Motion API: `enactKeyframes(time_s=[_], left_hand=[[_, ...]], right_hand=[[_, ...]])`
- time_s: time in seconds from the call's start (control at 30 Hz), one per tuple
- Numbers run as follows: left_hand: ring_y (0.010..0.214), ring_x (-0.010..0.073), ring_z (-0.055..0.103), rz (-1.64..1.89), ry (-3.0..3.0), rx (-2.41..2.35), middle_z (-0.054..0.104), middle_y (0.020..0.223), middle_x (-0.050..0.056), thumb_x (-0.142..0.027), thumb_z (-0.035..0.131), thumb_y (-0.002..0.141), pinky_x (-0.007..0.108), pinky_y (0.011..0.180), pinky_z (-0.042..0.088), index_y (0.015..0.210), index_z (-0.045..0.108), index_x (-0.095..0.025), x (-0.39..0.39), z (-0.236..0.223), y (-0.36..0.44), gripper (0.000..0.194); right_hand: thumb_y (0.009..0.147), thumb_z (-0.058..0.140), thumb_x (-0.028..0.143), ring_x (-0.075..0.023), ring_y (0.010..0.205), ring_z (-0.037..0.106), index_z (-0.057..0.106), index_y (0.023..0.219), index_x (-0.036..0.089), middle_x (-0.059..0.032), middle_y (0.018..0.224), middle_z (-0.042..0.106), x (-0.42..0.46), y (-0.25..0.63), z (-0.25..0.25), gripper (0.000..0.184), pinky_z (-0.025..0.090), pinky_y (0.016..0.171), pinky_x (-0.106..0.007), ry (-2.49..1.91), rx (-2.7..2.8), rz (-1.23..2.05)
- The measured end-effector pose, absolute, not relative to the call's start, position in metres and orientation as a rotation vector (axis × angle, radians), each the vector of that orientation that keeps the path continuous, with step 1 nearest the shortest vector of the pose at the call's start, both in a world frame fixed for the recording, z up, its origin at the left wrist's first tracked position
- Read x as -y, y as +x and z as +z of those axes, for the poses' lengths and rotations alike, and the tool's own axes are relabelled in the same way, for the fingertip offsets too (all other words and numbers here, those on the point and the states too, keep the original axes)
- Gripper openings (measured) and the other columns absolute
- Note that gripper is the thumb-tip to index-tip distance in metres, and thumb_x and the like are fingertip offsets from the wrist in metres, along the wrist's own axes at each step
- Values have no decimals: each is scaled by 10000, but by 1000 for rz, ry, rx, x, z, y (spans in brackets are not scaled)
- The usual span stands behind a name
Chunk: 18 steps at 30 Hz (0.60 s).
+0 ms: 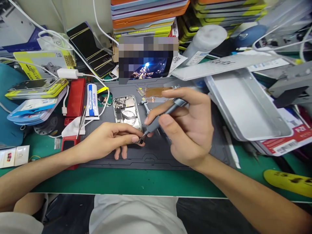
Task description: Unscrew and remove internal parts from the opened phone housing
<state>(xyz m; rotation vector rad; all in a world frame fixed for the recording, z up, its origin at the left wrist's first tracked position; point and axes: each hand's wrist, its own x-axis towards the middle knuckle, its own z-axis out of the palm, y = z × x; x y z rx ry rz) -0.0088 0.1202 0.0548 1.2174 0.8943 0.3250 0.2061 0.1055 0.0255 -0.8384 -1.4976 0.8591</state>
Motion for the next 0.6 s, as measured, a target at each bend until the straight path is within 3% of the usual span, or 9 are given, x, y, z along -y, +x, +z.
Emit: enactKeyframes(time_s=[0.37,0.5,0.6], left_hand=[[700,125,781,341,1151,-895,827,1083,84,-260,736,1012,175,566,629,1071,795,-135,-122,54,-10,150],[822,175,824,337,1037,-872,830,1111,106,-325,736,1024,213,657,672,1114,787,-135,-125,56,-10,216],[905,198,833,359,988,-856,828,1137,119,-394,735,1030,233,736,684,1154,784,-138,-127,57,-10,289]], right_hand=[[1070,553,296,-171,800,734,512,1362,336,-2,940,676,-107,206,25,297,625,520,-270,-833,1531,841],[1065,553,311,-180,812,726,528,1346,342,-25,1002,685,-109,206,25,283,627,526,-286,-854,1491,835],[1053,550,258,-182,789,714,545,1355,337,-12,916,691,-109,205,26,311,625,519,-278,-808,1443,852]])
